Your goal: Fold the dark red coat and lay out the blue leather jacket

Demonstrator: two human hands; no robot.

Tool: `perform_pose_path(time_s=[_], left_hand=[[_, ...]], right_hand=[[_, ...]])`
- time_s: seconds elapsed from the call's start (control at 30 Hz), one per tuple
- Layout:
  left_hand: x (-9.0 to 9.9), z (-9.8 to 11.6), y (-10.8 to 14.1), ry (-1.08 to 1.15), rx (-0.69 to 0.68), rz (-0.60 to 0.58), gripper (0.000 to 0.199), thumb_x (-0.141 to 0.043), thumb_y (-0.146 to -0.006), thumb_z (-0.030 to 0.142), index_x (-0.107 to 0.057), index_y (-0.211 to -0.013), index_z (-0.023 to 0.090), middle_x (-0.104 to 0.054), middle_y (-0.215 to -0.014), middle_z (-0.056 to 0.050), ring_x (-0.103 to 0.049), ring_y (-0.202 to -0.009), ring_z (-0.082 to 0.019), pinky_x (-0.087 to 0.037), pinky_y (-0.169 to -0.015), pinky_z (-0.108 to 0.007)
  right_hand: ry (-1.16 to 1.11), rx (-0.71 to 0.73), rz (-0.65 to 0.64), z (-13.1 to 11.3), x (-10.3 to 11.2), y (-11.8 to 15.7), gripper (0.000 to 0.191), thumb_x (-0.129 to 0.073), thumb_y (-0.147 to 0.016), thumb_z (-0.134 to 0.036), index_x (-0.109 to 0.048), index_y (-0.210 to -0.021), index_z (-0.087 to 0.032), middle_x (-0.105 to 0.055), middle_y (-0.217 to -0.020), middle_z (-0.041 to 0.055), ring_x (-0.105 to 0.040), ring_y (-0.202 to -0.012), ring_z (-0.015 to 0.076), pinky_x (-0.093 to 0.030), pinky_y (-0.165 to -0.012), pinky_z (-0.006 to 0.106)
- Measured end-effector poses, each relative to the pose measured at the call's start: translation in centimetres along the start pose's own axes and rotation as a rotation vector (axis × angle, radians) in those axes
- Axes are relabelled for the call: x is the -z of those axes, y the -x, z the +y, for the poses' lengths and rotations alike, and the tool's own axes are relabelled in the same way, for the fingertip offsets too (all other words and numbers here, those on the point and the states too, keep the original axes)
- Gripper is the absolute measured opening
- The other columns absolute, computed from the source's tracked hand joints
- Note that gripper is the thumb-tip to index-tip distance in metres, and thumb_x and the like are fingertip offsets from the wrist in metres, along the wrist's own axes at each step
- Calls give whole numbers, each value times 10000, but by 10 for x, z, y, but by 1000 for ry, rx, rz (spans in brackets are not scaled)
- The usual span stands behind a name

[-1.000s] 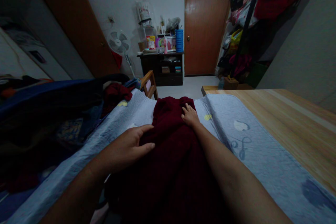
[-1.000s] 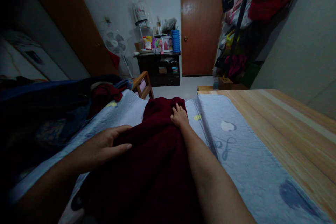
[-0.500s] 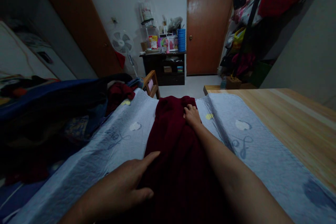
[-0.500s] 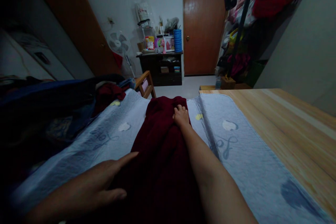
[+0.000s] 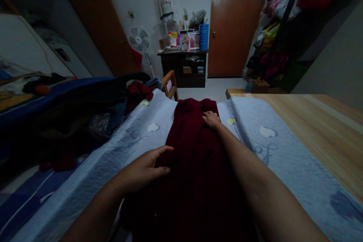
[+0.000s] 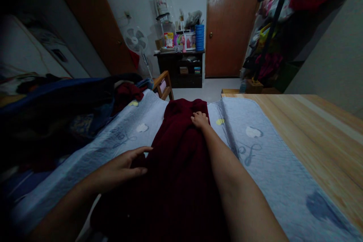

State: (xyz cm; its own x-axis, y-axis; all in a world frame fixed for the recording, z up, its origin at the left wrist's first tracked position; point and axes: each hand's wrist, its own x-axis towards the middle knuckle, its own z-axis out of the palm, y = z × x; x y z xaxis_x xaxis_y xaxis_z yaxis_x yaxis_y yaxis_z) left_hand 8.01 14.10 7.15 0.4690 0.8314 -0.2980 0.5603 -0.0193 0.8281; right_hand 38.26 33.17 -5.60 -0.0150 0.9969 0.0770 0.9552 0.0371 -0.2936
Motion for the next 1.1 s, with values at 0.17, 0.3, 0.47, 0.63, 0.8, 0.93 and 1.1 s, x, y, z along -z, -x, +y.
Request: perform_pose_path(time_s=[0.17,0.3,0.47,0.63,0.8,0.93,1.1], left_hand=[[4,-32,17,45,58,146,519,-569,-826,385,-480,-1317,240,-667,-1123,-59,-644,-1001,-258,-521,-852,-392],[4,-42,40,-295,26,545,436,-595,-797,382,-564,-1197,212,-606,-1135,-79,-582,-1052,-272,-463,-912,-412],[-14,-37,69,-315,-57,529,147,-524,-860,319,-622,-905,220,-606,-934,-35,-581,-885,-196,-460,-818,-324],[-33,-44,81,-253,-166,268,177,-631,-789,270,-631,-963,239,-588,-1062,-41,-541,-1031,-206,-422,-931,-331],[-41,-60,77,-260,-157,215,216,-662,-733,185,-623,-940,233,-539,-1182,-52,-497,-1141,-220,-383,-1005,-366],[-43,-68,73,-258,-141,241,167,-660,-729,175,-601,-879,219,-542,-1194,-60,-512,-1135,-223,-405,-980,-364],[-44,-76,70,-258,-151,282,65,-651,-765,200,-597,-799,208,-552,-1177,-57,-532,-1107,-209,-417,-954,-334]], right_hand=[[9,48,-7,2,-8,3,501,-298,-961,-485,-517,-1338,-241,-453,-1429,75,-399,-1268,290,-310,-1038,414],[49,58,16,-2,-14,7,509,-321,-957,-465,-469,-1373,-212,-412,-1465,88,-327,-1332,305,-277,-1073,444],[78,63,12,-1,-16,6,544,-293,-956,-470,-446,-1393,-184,-393,-1484,99,-302,-1361,306,-272,-1089,447],[98,62,15,2,-18,3,554,-289,-949,-477,-446,-1395,-189,-392,-1487,95,-316,-1358,306,-277,-1089,453],[110,70,17,5,-21,0,565,-300,-946,-488,-443,-1399,-182,-396,-1483,98,-323,-1354,298,-277,-1090,443],[109,67,20,6,-21,0,569,-297,-947,-488,-435,-1405,-179,-384,-1492,93,-310,-1359,312,-291,-1080,451],[103,66,21,6,-21,1,566,-307,-945,-481,-437,-1403,-176,-387,-1493,80,-299,-1366,311,-282,-1093,440]])
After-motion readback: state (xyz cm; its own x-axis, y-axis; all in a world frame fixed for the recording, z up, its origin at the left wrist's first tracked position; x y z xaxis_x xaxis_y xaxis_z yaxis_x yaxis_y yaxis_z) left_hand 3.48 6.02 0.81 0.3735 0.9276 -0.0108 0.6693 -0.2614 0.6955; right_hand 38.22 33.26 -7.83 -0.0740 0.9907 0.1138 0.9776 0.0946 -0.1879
